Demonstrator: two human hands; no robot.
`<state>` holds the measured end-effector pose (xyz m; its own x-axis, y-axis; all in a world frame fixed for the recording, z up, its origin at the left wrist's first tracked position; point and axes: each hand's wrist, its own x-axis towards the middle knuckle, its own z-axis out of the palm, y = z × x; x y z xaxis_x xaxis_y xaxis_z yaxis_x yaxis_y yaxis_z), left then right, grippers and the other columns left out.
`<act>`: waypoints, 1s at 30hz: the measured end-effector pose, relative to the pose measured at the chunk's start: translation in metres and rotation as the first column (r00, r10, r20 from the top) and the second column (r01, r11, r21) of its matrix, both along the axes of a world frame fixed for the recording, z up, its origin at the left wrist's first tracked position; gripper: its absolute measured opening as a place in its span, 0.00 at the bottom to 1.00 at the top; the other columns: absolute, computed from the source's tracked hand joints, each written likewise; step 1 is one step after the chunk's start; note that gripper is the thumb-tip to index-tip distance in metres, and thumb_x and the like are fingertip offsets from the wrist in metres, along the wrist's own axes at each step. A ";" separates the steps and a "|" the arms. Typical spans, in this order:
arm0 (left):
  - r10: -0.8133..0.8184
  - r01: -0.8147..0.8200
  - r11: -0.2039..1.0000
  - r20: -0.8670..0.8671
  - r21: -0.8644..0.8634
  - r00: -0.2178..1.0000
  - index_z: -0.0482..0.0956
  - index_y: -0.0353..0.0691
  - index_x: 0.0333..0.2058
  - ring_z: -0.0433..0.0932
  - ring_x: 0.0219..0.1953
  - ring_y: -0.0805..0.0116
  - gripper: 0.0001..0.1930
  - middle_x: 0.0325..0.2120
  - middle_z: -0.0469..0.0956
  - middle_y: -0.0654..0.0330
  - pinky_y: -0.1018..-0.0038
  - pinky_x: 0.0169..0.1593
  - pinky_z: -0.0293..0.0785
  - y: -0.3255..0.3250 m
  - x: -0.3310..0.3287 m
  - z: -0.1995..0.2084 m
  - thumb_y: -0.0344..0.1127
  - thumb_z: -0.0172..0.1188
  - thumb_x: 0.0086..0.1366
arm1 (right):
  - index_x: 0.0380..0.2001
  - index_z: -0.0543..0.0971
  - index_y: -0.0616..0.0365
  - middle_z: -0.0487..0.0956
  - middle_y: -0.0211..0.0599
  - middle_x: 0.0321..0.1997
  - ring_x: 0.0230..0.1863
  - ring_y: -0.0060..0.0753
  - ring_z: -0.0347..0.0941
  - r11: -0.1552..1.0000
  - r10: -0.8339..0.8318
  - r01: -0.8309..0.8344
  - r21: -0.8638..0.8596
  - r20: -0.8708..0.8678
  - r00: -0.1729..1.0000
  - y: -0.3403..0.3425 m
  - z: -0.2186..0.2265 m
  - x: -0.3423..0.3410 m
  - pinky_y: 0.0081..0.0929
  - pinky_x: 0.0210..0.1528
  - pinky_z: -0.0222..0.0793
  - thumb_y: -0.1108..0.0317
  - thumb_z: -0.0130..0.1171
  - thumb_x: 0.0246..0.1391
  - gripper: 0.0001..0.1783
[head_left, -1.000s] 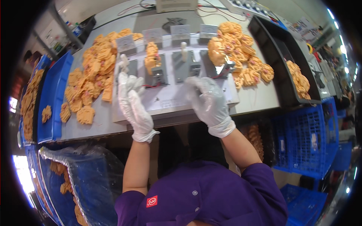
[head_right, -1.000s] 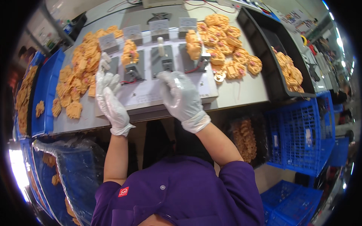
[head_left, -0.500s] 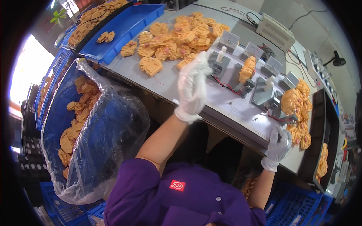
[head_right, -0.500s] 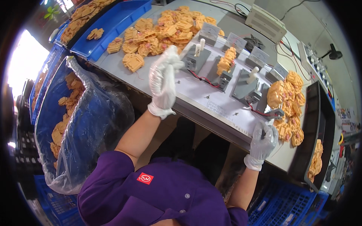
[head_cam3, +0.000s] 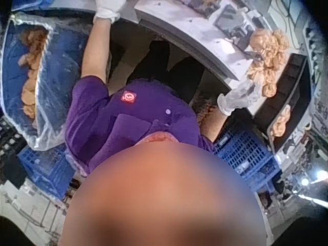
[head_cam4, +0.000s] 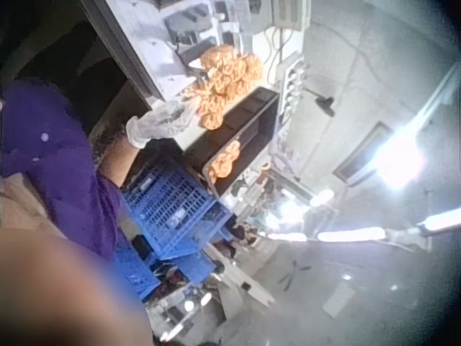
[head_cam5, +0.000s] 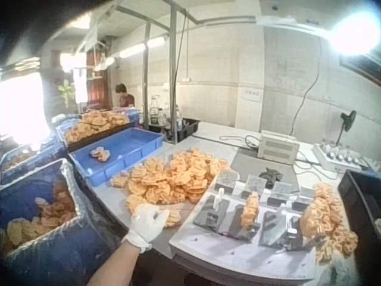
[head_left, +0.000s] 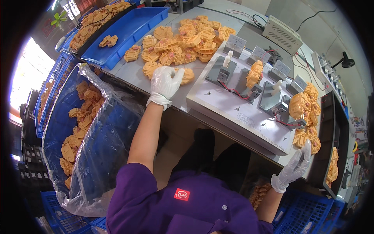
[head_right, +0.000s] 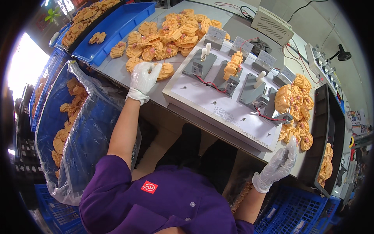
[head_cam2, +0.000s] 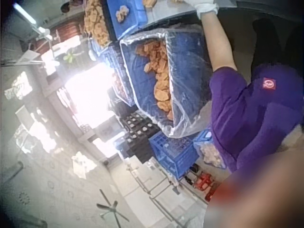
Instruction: Testing and inspecting plastic toy components on a factory assembly line fixture.
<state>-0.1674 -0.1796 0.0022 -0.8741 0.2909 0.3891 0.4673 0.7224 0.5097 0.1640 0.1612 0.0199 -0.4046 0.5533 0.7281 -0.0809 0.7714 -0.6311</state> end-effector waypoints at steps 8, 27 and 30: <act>0.096 -0.143 0.920 -0.144 -0.364 0.985 0.74 0.47 0.53 0.67 0.55 0.45 0.27 0.55 0.68 0.55 0.52 0.53 0.71 0.023 0.011 -0.018 0.42 0.67 0.54 | 0.56 0.75 0.68 0.76 0.48 0.59 0.58 0.38 0.73 0.998 -0.012 0.009 0.058 0.044 0.999 -0.018 0.002 -0.014 0.33 0.62 0.66 0.76 0.50 0.63 0.19; -0.689 -0.074 -0.450 -0.293 0.890 0.663 0.61 0.42 0.66 0.63 0.66 0.49 0.36 0.66 0.61 0.49 0.47 0.60 0.75 -0.039 0.075 0.014 0.36 0.68 0.62 | 0.44 0.83 0.48 0.78 0.30 0.27 0.25 0.37 0.76 0.776 0.484 -0.593 0.212 0.401 0.777 -0.067 -0.006 -0.019 0.33 0.27 0.71 0.71 0.67 0.42 0.21; -0.841 -0.351 -0.515 -0.381 0.782 0.384 0.60 0.47 0.67 0.56 0.70 0.47 0.40 0.67 0.56 0.49 0.41 0.66 0.66 0.003 0.094 0.025 0.26 0.69 0.58 | 0.42 0.83 0.50 0.77 0.30 0.25 0.26 0.36 0.75 0.838 0.402 -0.500 0.218 0.373 0.836 -0.052 0.003 -0.016 0.30 0.30 0.71 0.73 0.67 0.43 0.19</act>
